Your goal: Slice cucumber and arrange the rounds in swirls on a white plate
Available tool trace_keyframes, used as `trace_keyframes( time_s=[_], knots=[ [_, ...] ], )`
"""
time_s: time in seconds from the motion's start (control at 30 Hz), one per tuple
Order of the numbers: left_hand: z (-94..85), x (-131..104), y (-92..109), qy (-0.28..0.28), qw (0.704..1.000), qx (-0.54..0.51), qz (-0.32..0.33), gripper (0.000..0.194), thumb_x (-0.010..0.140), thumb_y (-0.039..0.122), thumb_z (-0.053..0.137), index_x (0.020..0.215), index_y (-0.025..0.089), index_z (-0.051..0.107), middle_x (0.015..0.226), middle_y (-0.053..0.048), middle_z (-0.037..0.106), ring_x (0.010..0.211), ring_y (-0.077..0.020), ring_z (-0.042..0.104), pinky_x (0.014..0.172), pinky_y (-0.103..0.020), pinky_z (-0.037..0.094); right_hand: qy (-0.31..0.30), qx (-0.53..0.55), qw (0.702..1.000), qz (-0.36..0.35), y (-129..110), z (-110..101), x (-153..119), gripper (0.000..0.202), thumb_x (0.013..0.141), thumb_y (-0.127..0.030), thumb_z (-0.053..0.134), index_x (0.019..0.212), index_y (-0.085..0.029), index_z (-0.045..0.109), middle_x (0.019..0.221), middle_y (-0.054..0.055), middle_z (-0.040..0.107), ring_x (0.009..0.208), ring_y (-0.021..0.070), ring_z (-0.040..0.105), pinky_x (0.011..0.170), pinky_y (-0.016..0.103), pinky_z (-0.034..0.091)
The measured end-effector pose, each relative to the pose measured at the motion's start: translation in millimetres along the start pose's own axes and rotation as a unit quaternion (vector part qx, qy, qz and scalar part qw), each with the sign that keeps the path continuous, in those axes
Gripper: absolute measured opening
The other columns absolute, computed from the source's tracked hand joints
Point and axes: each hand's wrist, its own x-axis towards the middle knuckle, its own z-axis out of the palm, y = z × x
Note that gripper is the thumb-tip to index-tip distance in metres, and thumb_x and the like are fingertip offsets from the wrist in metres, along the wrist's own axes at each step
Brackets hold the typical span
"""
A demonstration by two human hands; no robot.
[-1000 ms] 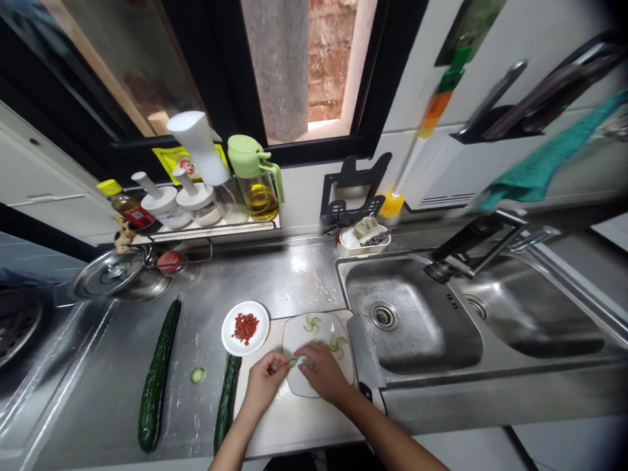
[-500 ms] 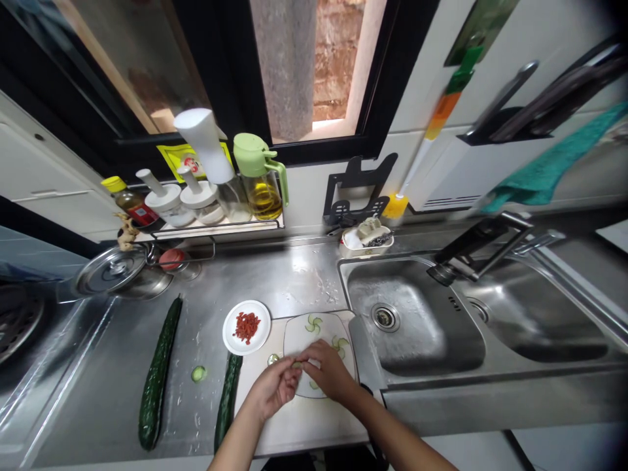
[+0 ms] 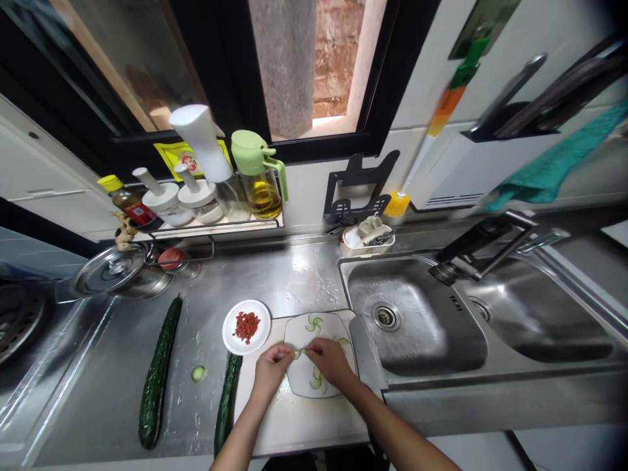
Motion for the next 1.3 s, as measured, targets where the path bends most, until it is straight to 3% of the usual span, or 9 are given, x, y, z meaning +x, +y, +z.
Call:
trace_keyframes(
  time_s=[0.17,0.33,0.63,0.97,1.3],
  knots=[
    [-1.2,0,-4,0.047,0.974,0.197,0.105,0.021,0.073,0.035,0.057,0.072,0.017,0.067,0.068,-0.001,0.064,0.060,-0.0130,0.054,0.061,-0.023,0.041,0.001,-0.091,0.995,0.041,-7,1,8,0.018,0.079,-0.017,0.050,0.068,-0.019,0.065,0.071,0.003,0.067,0.077,0.0181,0.057,0.065,0.027,0.035],
    [-2.0,1,-7,0.047,0.941,0.282,0.182,0.017,0.077,0.025,0.050,0.069,0.019,0.065,0.072,-0.003,0.063,0.071,-0.0162,0.058,0.069,-0.026,0.043,-0.008,-0.163,0.984,0.065,-16,5,13,0.016,0.081,-0.020,0.052,0.072,-0.019,0.065,0.081,0.007,0.068,0.091,0.0235,0.053,0.069,0.031,0.033],
    [-5.7,5,-14,0.050,0.917,0.338,0.209,0.016,0.076,0.016,0.048,0.071,0.019,0.063,0.072,-0.003,0.061,0.073,-0.0167,0.056,0.070,-0.027,0.042,-0.026,-0.212,0.975,0.053,-18,13,18,0.017,0.085,-0.022,0.049,0.080,-0.018,0.066,0.092,0.011,0.068,0.099,0.0263,0.049,0.074,0.036,0.031],
    [-7.8,6,-10,0.043,0.913,0.342,0.217,0.016,0.077,0.015,0.048,0.076,0.018,0.063,0.078,-0.005,0.062,0.077,-0.0176,0.058,0.073,-0.030,0.044,-0.019,-0.231,0.973,0.018,-15,17,19,0.016,0.083,-0.018,0.050,0.091,-0.021,0.064,0.102,0.009,0.064,0.104,0.0261,0.045,0.075,0.036,0.031],
    [-13.4,9,-17,0.024,0.917,0.325,0.229,0.019,0.078,0.015,0.047,0.079,0.019,0.066,0.079,-0.005,0.062,0.079,-0.0178,0.059,0.076,-0.031,0.046,-0.026,-0.233,0.972,-0.035,-6,24,14,0.020,0.086,-0.015,0.046,0.083,-0.022,0.065,0.098,0.006,0.064,0.101,0.0239,0.046,0.071,0.033,0.031]
  ],
)
